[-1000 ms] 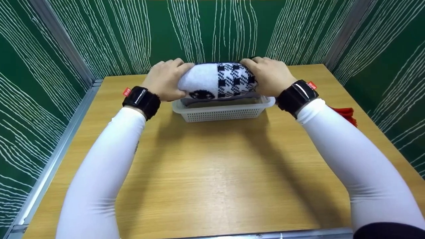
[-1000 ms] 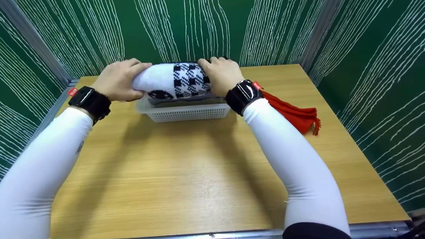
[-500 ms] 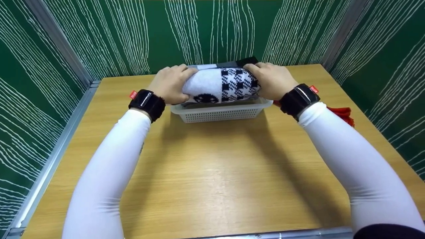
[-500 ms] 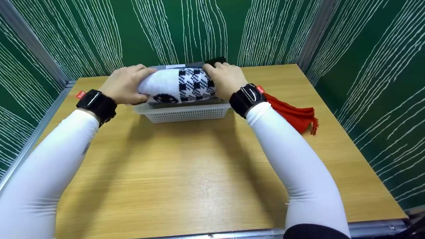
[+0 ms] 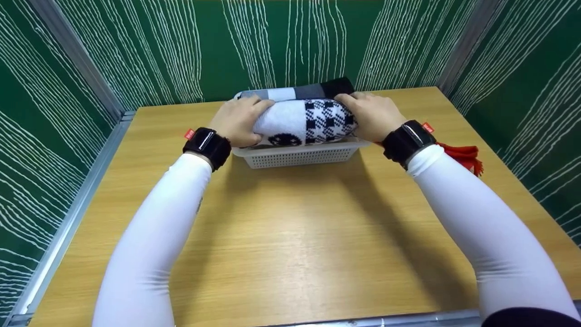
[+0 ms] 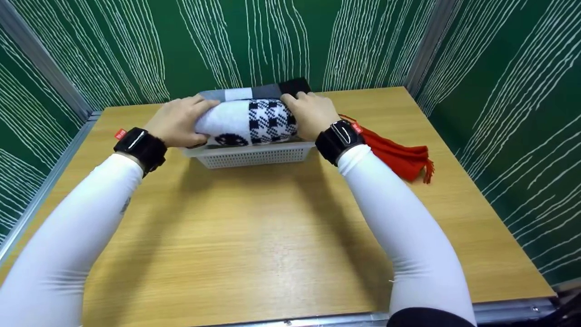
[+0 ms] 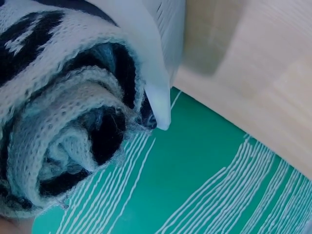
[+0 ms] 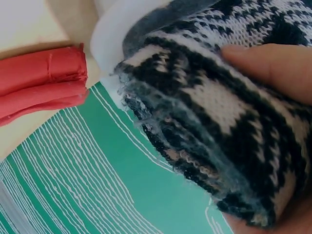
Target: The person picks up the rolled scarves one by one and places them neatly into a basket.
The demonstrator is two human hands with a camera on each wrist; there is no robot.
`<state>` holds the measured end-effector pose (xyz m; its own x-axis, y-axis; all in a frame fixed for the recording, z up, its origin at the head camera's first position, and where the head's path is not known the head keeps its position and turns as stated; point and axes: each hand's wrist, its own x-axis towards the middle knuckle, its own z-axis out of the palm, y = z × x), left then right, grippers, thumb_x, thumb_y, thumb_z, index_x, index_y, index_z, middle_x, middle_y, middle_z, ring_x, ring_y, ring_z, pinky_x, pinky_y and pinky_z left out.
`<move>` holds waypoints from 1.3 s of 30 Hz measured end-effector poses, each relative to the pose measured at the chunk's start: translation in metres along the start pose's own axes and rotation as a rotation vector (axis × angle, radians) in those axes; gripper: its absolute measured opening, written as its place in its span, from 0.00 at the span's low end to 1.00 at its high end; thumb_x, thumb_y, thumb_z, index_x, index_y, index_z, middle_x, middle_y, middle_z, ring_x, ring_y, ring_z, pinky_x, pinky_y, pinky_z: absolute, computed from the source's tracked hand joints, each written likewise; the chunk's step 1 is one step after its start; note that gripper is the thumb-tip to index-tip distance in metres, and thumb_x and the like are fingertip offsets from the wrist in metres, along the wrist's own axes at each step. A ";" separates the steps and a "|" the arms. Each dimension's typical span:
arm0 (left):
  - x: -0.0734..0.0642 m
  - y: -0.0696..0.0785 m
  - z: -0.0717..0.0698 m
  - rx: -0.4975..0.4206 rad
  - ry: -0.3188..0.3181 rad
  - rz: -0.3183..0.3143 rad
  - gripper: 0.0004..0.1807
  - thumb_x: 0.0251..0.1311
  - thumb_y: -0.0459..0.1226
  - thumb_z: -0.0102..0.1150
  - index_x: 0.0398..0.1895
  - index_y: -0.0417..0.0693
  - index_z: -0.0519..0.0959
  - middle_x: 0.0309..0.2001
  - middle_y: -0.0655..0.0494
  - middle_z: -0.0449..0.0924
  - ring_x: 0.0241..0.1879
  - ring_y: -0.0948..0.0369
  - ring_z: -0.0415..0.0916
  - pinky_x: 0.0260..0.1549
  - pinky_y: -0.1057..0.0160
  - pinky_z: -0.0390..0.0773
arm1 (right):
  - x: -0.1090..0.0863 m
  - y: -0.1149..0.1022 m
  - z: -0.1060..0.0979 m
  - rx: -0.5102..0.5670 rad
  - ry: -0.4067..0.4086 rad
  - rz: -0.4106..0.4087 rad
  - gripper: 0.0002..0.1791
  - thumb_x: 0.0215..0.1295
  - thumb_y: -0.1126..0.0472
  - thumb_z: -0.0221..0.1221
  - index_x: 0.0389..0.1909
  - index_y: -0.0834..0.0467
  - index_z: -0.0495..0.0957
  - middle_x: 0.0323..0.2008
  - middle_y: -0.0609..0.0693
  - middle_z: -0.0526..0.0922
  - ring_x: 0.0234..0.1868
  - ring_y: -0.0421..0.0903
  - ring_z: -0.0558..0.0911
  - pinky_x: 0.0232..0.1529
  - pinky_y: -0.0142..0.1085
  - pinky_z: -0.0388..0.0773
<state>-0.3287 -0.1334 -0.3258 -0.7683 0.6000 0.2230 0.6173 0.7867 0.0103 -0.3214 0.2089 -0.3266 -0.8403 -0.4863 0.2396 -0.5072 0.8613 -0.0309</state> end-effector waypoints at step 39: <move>0.015 -0.004 0.037 0.009 -0.115 -0.084 0.35 0.87 0.54 0.31 0.84 0.44 0.63 0.76 0.37 0.73 0.76 0.39 0.71 0.77 0.39 0.71 | 0.012 0.010 0.024 0.143 -0.209 0.099 0.47 0.83 0.27 0.36 0.87 0.56 0.56 0.82 0.73 0.60 0.81 0.76 0.63 0.78 0.73 0.62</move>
<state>-0.3490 -0.1218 -0.3580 -0.8320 0.5440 0.1089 0.5486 0.8359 0.0152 -0.3414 0.2081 -0.3476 -0.9010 -0.4332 0.0235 -0.4298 0.8839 -0.1842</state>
